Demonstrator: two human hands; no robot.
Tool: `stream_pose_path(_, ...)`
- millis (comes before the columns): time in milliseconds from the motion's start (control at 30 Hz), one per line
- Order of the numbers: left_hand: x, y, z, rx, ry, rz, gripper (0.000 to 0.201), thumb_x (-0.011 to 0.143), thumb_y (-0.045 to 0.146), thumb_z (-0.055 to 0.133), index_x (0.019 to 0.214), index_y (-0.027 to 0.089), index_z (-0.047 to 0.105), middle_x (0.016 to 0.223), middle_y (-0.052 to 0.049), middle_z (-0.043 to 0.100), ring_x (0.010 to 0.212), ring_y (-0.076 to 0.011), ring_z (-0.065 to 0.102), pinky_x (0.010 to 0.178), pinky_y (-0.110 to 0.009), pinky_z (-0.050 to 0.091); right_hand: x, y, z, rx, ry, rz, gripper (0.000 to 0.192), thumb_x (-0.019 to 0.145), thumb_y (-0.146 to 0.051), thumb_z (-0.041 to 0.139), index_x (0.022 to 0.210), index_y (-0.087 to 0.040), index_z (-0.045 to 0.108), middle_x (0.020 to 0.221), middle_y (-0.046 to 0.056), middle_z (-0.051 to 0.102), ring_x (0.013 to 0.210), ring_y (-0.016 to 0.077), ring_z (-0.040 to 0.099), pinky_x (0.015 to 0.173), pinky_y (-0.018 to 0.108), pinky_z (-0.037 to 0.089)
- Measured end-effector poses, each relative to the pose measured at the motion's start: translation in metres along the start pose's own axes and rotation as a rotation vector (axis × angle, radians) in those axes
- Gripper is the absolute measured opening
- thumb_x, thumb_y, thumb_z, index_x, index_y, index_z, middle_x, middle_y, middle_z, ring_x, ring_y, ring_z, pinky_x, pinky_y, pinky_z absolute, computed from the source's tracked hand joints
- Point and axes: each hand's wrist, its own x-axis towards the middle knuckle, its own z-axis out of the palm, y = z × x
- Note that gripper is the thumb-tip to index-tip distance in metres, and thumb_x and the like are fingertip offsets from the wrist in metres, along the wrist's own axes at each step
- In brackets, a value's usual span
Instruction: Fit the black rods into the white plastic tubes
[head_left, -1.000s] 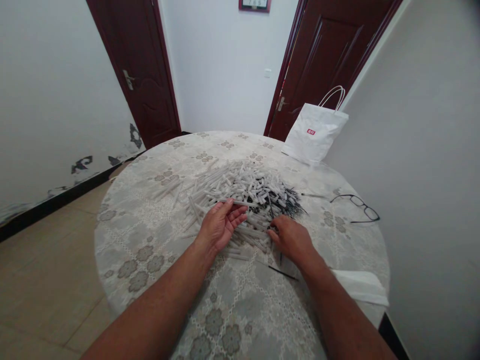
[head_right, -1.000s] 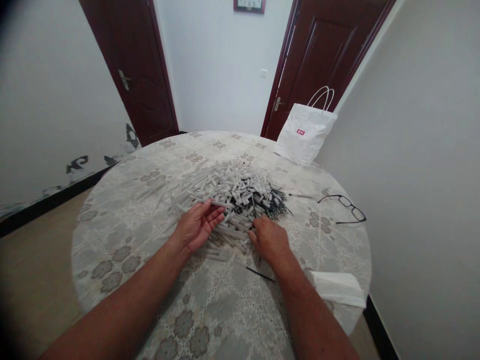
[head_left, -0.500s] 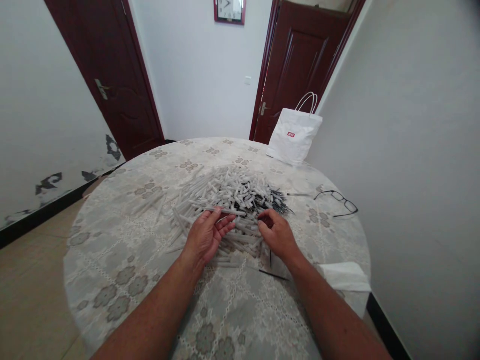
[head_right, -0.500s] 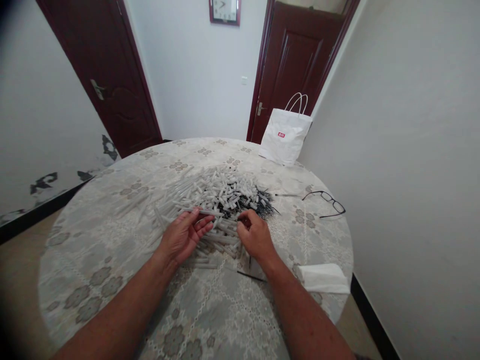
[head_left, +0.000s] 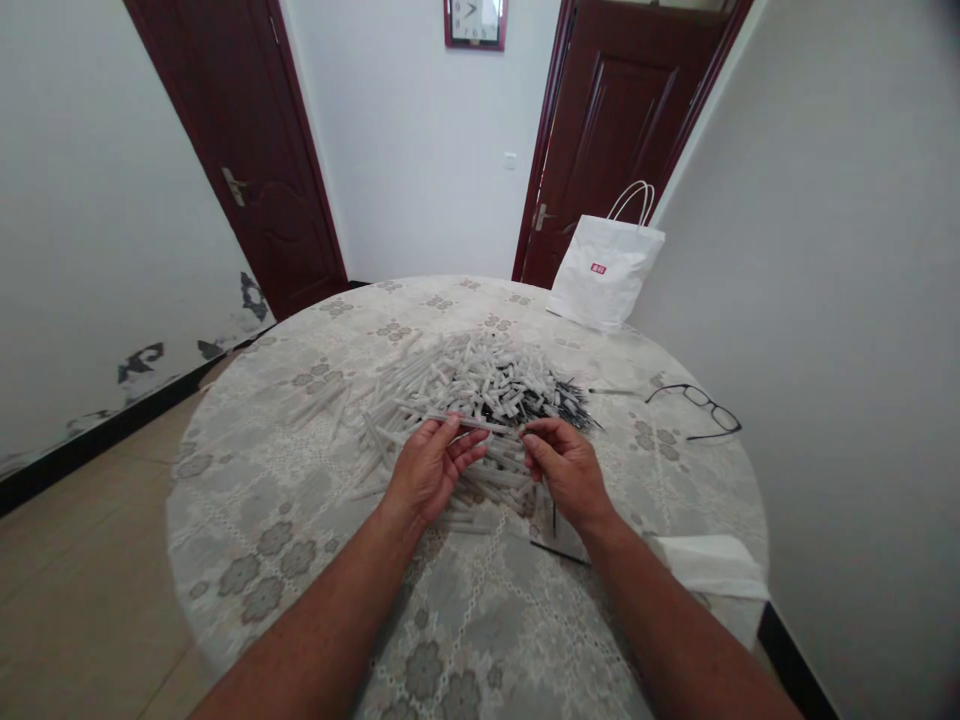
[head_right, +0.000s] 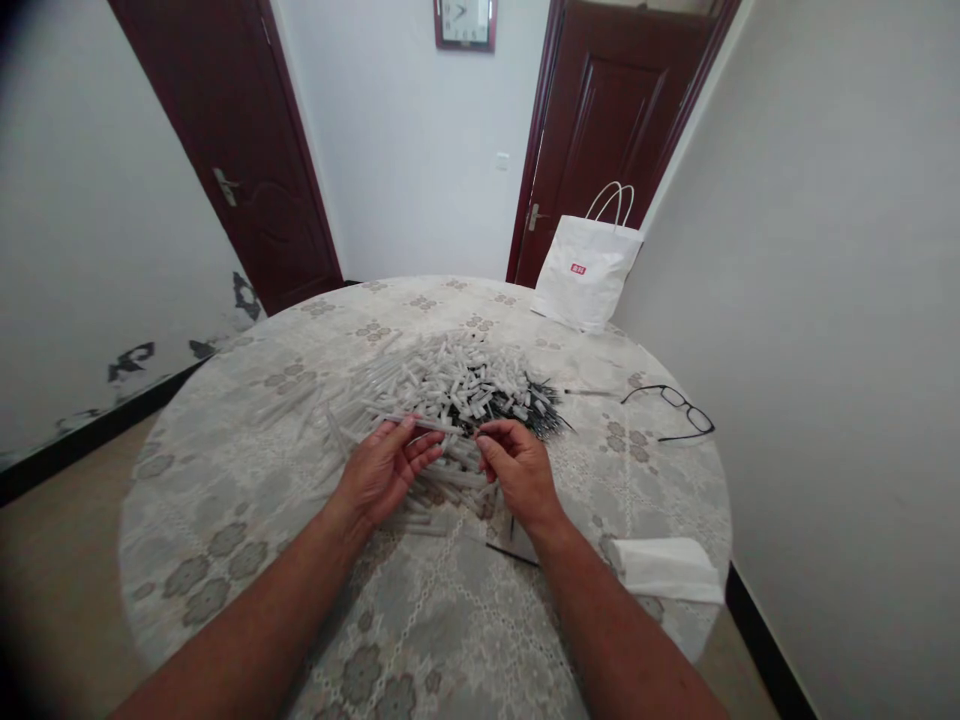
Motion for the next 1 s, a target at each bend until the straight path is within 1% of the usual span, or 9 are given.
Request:
stream_pose_path(67,-0.0002,0.0002,0.0005,-0.004,-0.001,-0.002,0.014,0.088,0.019,0.07,0.096,0.014,0.061,0.094,-0.008,0.073,0.085,-0.0215,0.076,0.073,-0.032,0.064,-0.0004,0.0019,0.0002,-0.023,0.014,-0.003,0.023,0.082,-0.035,0.076,0.098,-0.021,0.068,0.076,-0.001,0.069,0.056,0.0118,0.059,0.046,0.022,0.046)
stream_pose_path(200,-0.0002,-0.0002,0.0012,0.006,-0.018,-0.001,0.015,0.088,0.02,0.07,0.099,0.013,0.061,0.097,-0.009,0.073,0.087,-0.0217,0.076,0.073,-0.032,0.064,-0.0015,0.0033,0.0012,-0.055,0.026,-0.023,0.024,0.081,-0.036,0.076,0.099,-0.021,0.069,0.086,0.002,0.072,0.059,0.0125,0.062,0.047,0.023,0.048)
stream_pose_path(267,-0.0007,-0.0009,0.0016,0.016,-0.028,0.0,0.017,0.087,0.02,0.071,0.099,0.013,0.061,0.098,-0.009,0.073,0.089,-0.0225,0.076,0.074,-0.033,0.064,-0.0018,0.0036,0.002,-0.067,0.025,-0.03,0.025,0.081,-0.036,0.076,0.099,-0.021,0.069,0.087,0.003,0.072,0.059,0.0125,0.062,0.048,0.023,0.048)
stream_pose_path(500,-0.0023,-0.0041,0.0022,0.031,-0.045,-0.01,0.017,0.087,0.02,0.071,0.098,0.014,0.06,0.097,-0.009,0.072,0.089,-0.0227,0.075,0.075,-0.033,0.064,-0.0014,0.0034,0.004,-0.087,0.031,-0.015,0.024,0.08,-0.036,0.077,0.096,-0.021,0.069,0.072,-0.001,0.067,0.056,0.0129,0.061,0.047,0.023,0.047)
stream_pose_path(1000,-0.0028,-0.0041,0.0039,0.035,-0.044,-0.01,0.016,0.088,0.02,0.07,0.099,0.014,0.06,0.098,-0.009,0.072,0.09,-0.0225,0.075,0.075,-0.032,0.063,-0.0018,0.003,0.0041,-0.104,0.039,-0.009,0.025,0.079,-0.037,0.077,0.096,-0.021,0.068,0.068,-0.002,0.065,0.055,0.0134,0.06,0.048,0.024,0.046)
